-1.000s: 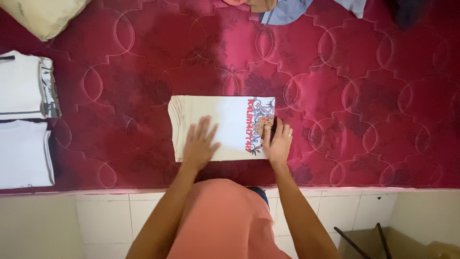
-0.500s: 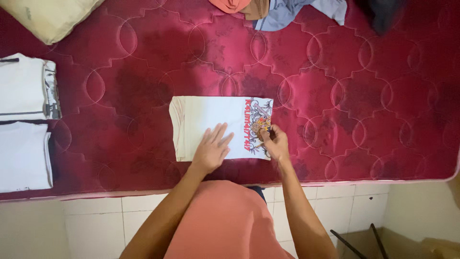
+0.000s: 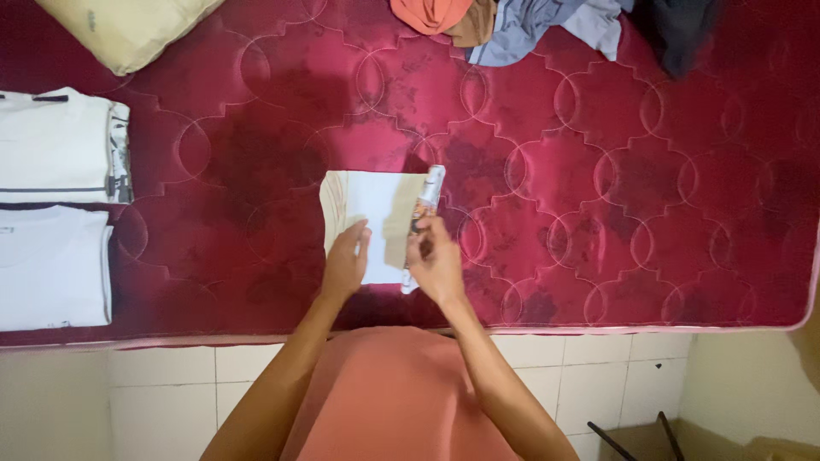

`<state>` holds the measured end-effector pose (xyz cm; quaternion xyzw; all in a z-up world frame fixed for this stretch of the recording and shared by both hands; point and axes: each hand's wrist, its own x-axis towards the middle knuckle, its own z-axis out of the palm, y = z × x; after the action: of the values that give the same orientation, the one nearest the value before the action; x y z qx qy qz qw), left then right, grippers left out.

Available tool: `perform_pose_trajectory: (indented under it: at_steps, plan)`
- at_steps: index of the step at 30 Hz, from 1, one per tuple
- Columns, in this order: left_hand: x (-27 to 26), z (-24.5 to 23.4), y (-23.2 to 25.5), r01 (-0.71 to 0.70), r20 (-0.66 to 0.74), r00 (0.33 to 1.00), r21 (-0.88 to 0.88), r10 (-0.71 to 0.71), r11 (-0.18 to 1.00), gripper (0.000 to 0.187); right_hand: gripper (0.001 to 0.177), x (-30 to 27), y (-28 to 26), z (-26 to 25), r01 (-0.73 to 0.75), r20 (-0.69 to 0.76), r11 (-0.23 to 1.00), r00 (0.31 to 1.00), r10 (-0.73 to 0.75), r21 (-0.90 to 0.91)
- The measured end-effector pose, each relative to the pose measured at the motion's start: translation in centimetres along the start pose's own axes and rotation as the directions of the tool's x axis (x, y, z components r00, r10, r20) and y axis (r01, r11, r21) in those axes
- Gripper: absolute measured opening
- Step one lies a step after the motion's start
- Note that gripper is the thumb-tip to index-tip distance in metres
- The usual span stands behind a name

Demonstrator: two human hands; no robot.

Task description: The person folds a white t-shirt by hand on a bed, aligning the sleeves and folding it into a rectangle before placing it on a stack of folded shirts.

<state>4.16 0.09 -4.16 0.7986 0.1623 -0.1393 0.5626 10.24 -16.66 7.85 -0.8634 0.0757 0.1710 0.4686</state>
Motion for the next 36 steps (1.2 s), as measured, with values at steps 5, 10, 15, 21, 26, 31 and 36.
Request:
perform_pose_trajectory:
  at_steps: [5, 10, 15, 21, 26, 31, 36]
  plan:
    - [2.5, -1.7, -3.2, 0.354, 0.223, 0.935, -0.506, -0.277, 0.787, 0.054, 0.03, -0.3, 0.3, 5.0, 0.092, 0.046, 0.988, 0.995, -0.087, -0.122]
    - [3.1, -2.0, -4.2, 0.521, 0.36, 0.854, -0.563, -0.376, 0.642, 0.064, 0.036, -0.2, 0.5, 8.7, 0.081, 0.069, 0.975, 0.995, -0.068, -0.206]
    - [3.6, -0.9, -6.0, 0.522, 0.345, 0.853, -0.598, -0.393, 0.608, 0.056, 0.041, -0.2, -0.3, 10.6, 0.075, 0.051, 0.969, 0.997, -0.065, -0.237]
    - [3.5, -1.1, -5.6, 0.355, 0.186, 0.934, -0.564, -0.304, 0.745, 0.044, 0.046, -0.3, 0.4, 11.1, 0.095, 0.23, 0.97, 0.972, -0.042, -0.224]
    - [2.3, -1.1, -2.3, 0.063, -0.121, 0.991, 0.094, -0.051, 0.994, 0.037, 0.03, -0.7, 3.2, 9.0, 0.184, 0.163, 0.977, 0.973, -0.165, -0.11]
    - [1.6, -1.1, -0.3, 0.097, -0.13, 0.988, 0.154, -0.077, 0.983, 0.031, 0.025, -0.7, 5.8, 6.2, 0.248, -0.094, 0.894, 0.948, -0.302, -0.372]
    - [1.1, -1.7, -0.8, 0.004, -0.244, 0.968, 0.282, 0.068, 0.959, 0.031, 0.056, 0.2, 9.1, 5.4, 0.124, -0.15, 0.956, 0.974, -0.168, -0.265]
